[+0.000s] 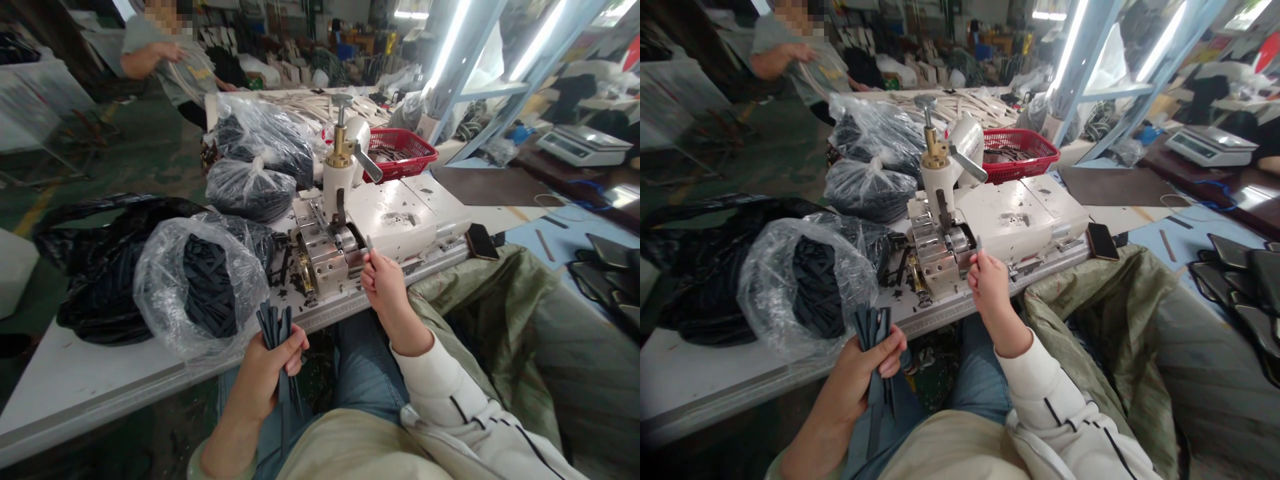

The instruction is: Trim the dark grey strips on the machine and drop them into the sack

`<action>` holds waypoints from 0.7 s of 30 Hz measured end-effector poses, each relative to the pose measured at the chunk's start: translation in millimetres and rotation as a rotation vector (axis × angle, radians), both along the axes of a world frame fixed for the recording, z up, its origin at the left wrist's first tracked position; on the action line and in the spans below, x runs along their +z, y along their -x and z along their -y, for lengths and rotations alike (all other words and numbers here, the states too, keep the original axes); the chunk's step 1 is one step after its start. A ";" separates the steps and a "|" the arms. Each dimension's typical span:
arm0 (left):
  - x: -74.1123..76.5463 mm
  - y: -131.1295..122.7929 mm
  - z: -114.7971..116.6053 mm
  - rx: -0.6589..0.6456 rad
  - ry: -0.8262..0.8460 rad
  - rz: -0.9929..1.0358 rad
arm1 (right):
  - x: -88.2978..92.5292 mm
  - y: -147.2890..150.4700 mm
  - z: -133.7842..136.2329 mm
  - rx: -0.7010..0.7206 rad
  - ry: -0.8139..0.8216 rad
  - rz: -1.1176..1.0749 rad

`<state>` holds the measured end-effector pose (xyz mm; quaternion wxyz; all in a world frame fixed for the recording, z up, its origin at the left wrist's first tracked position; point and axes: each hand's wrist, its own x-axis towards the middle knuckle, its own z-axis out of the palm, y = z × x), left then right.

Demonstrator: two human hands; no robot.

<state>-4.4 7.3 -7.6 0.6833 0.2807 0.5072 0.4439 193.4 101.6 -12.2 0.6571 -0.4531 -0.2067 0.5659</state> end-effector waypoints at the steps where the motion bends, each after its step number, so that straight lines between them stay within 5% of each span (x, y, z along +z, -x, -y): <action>1: 1.3 -0.5 0.5 -0.011 0.003 0.023 | -2.1 -11.5 6.2 -0.083 -0.024 0.046; 4: 2.7 -0.2 2.5 -0.060 0.014 0.118 | -20.7 -65.5 44.7 -0.380 -0.004 0.313; 6: 1.9 0.9 3.7 -0.097 0.031 0.186 | -40.7 -112.9 81.6 -0.529 0.151 0.650; 9: 0.8 -0.5 4.0 -0.160 0.075 0.263 | -63.8 -170.2 131.0 -0.451 0.512 1.348; 11: 1.1 -5.5 3.5 -0.217 0.099 0.284 | -64.8 -177.0 148.3 -0.370 0.551 1.589; 13: 1.7 -13.3 3.5 -0.284 0.114 0.272 | -54.0 -151.6 150.3 -0.206 0.401 1.450; 17: 1.8 -28.2 8.2 -0.422 0.106 0.146 | -23.0 -50.2 126.0 0.371 0.067 0.655; 21: 2.9 -27.3 17.0 -0.454 0.065 0.021 | -12.3 17.8 105.1 0.585 -0.001 0.328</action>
